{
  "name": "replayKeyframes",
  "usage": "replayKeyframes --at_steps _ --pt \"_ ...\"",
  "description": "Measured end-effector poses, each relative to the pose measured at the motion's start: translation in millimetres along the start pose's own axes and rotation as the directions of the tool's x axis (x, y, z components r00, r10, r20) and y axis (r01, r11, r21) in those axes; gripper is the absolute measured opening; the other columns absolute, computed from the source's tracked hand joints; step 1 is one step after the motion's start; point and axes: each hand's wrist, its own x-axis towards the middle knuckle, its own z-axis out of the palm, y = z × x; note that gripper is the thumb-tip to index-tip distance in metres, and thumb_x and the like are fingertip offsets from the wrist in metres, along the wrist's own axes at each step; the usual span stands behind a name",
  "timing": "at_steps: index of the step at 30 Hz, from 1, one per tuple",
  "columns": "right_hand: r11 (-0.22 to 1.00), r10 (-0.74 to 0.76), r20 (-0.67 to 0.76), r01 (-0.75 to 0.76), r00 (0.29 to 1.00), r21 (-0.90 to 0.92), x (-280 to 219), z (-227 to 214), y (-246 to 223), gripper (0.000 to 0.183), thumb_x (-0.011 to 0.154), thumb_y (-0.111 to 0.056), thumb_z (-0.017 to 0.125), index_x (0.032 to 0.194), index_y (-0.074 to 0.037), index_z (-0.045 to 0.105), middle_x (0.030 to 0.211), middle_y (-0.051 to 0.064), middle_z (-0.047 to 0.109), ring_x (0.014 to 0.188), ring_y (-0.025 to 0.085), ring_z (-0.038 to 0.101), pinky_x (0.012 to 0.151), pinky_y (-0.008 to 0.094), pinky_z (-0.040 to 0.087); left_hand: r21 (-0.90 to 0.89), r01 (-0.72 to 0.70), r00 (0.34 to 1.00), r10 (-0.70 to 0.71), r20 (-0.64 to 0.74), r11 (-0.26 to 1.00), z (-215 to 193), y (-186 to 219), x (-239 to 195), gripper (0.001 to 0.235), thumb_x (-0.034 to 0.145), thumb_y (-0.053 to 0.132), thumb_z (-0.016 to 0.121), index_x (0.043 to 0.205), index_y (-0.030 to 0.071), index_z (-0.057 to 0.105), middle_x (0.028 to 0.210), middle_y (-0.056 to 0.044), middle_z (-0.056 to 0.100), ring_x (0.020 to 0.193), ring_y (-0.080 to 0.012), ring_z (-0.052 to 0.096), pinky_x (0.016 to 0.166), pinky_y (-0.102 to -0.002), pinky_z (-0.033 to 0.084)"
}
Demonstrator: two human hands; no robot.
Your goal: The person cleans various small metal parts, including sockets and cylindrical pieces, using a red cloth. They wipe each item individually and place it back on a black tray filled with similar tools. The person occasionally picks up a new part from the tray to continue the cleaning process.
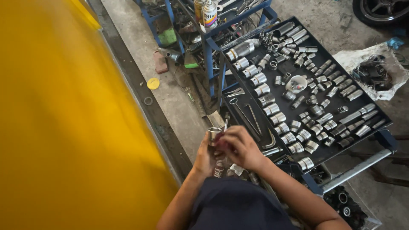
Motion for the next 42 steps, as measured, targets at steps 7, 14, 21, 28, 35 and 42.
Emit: replayKeyframes --at_steps 7,14,21,28,35,42 --pt "0.999 0.018 -0.043 -0.016 0.999 0.040 -15.3 16.6 10.2 0.038 0.083 0.000 0.071 0.116 -0.003 0.051 0.111 0.017 0.055 0.100 0.035 0.059 0.085 0.045 0.053 0.210 0.013 0.998 0.001 -0.067 0.978 -6.6 -12.3 7.6 0.050 0.098 0.061 0.044 0.102 0.015 0.062 0.084 -0.001 0.068 0.068 -0.0112 0.062 0.058 -0.026 0.047" --pt "0.998 0.056 0.016 -0.057 0.998 0.006 -13.7 17.9 2.0 0.035 0.087 -0.005 0.073 0.114 -0.002 0.052 0.108 0.021 0.054 0.094 0.036 0.057 0.079 0.046 0.051 0.086 0.004 1.000 -0.003 -0.009 0.996 -10.8 -19.9 9.8 0.053 0.102 0.063 0.045 0.101 0.014 0.065 0.079 0.001 0.064 0.064 -0.0100 0.060 0.056 -0.025 0.047" --pt "0.981 0.173 -0.147 -0.157 0.974 0.110 -10.6 32.3 4.9 0.030 0.094 -0.001 0.062 0.119 -0.004 0.046 0.123 0.021 0.047 0.122 0.039 0.057 0.101 0.050 0.053 0.177 -0.132 0.991 0.125 0.049 0.975 -7.1 -20.3 9.4 0.061 0.105 0.068 0.042 0.101 0.013 0.068 0.081 -0.003 0.067 0.064 -0.0117 0.062 0.054 -0.024 0.051" --pt "0.693 0.253 0.042 -0.211 0.967 0.689 11.8 31.3 -8.3 0.040 0.099 0.007 0.054 0.134 -0.005 0.040 0.155 0.028 0.046 0.145 0.036 0.052 0.093 0.040 0.059 0.144 -0.195 0.980 0.197 0.005 0.970 15.5 -14.0 0.0 0.059 0.103 0.057 0.040 0.131 0.010 0.061 0.123 -0.006 0.067 0.112 -0.0154 0.067 0.096 -0.030 0.058" --pt "0.735 0.590 0.117 -0.591 0.799 0.332 -20.2 44.9 9.8 0.029 0.095 0.000 0.059 0.122 -0.009 0.060 0.138 0.021 0.070 0.100 0.022 0.071 0.084 0.036 0.059 0.064 -0.213 0.977 0.212 0.021 0.975 4.6 -29.6 -0.7 0.054 0.108 0.058 0.040 0.128 0.012 0.060 0.117 -0.006 0.068 0.107 -0.0214 0.066 0.094 -0.038 0.056" --pt "0.925 0.228 -0.113 -0.179 0.967 0.336 31.4 11.6 -26.4 0.042 0.094 0.016 0.047 0.131 -0.002 0.054 0.153 0.029 0.051 0.152 0.049 0.039 0.124 0.054 0.037 -0.101 -0.178 0.968 0.193 0.161 0.979 -13.9 -42.1 3.5 0.062 0.115 0.061 0.037 0.138 0.006 0.053 0.125 -0.011 0.063 0.110 -0.0245 0.067 0.093 -0.039 0.057"
